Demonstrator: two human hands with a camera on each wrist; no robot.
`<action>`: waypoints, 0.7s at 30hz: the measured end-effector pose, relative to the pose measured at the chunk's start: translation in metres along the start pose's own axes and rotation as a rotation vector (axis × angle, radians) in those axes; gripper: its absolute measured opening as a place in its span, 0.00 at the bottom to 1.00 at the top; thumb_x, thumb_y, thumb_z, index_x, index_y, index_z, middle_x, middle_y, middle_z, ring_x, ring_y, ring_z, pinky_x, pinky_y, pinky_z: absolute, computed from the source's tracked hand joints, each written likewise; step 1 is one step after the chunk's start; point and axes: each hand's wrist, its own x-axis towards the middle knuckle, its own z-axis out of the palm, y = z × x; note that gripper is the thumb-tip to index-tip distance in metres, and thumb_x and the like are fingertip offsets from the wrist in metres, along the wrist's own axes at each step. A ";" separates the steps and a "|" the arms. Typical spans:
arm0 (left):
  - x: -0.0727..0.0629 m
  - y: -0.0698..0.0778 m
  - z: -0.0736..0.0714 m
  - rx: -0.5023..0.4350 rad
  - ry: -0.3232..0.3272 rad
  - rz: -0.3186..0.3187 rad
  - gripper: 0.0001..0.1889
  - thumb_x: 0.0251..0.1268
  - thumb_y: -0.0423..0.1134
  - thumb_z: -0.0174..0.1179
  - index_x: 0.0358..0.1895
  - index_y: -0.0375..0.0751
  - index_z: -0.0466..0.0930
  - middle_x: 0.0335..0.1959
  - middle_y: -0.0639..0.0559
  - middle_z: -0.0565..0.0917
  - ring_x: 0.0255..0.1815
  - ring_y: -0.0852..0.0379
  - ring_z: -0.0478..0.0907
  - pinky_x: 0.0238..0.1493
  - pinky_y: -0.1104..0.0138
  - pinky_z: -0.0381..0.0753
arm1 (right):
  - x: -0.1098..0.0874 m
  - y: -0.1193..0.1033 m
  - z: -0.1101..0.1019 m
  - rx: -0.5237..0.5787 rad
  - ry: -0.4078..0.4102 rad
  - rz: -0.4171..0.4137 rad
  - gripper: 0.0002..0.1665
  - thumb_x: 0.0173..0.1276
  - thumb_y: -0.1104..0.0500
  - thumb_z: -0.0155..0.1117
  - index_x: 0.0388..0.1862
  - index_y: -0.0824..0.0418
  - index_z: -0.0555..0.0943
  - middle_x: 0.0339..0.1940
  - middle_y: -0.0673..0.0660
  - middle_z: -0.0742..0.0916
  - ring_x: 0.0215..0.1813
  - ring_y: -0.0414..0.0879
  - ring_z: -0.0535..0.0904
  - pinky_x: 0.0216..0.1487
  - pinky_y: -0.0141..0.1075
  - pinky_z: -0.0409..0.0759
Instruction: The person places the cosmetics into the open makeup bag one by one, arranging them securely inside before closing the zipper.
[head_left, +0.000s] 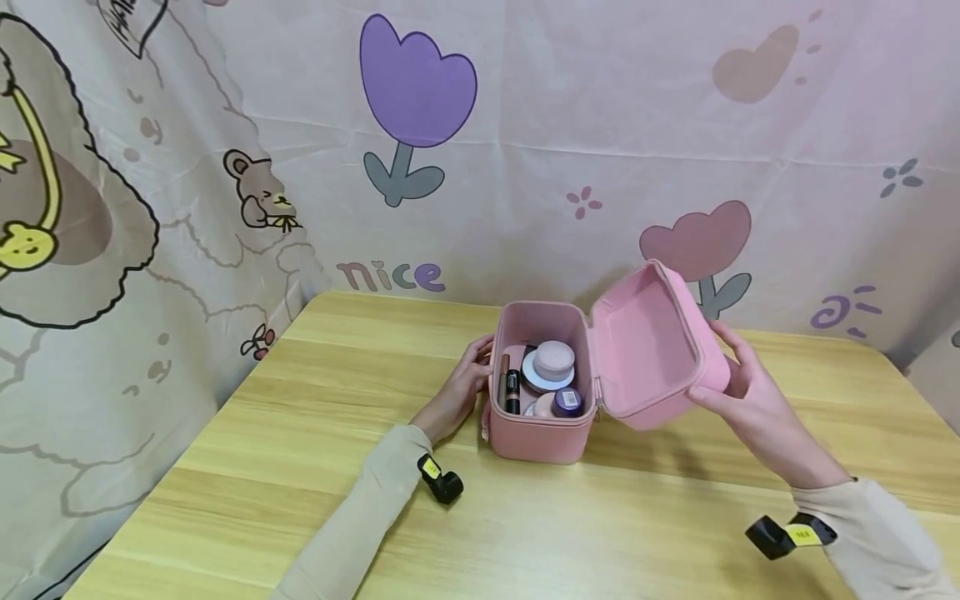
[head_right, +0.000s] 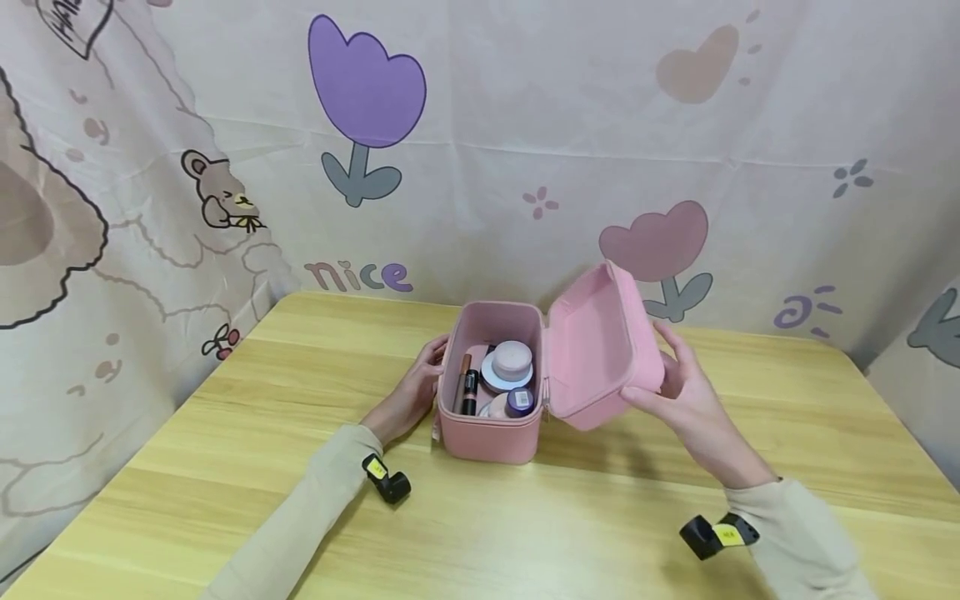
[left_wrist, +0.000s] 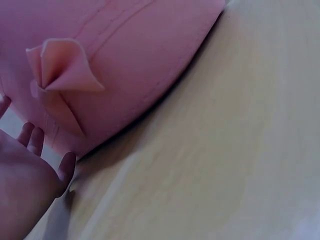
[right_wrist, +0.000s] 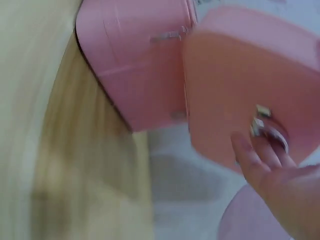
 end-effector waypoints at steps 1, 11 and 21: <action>0.000 0.000 0.000 0.001 0.002 0.002 0.36 0.62 0.38 0.43 0.75 0.36 0.46 0.75 0.36 0.50 0.74 0.40 0.47 0.68 0.50 0.51 | 0.002 -0.004 0.007 -0.050 0.023 -0.025 0.49 0.63 0.80 0.53 0.76 0.56 0.46 0.61 0.50 0.76 0.56 0.39 0.77 0.51 0.29 0.77; 0.002 0.000 0.002 0.037 0.028 -0.002 0.34 0.63 0.38 0.44 0.74 0.37 0.51 0.74 0.37 0.54 0.73 0.42 0.53 0.68 0.51 0.55 | 0.022 -0.018 0.059 -0.490 0.096 -0.291 0.52 0.45 0.85 0.65 0.70 0.67 0.59 0.57 0.56 0.76 0.57 0.41 0.73 0.56 0.27 0.71; 0.006 0.000 0.009 0.004 0.048 -0.014 0.31 0.63 0.37 0.45 0.72 0.37 0.58 0.71 0.40 0.63 0.67 0.47 0.63 0.66 0.56 0.61 | 0.041 -0.021 0.091 -0.981 0.017 -0.451 0.44 0.51 0.54 0.74 0.63 0.67 0.64 0.52 0.64 0.79 0.49 0.54 0.76 0.47 0.47 0.77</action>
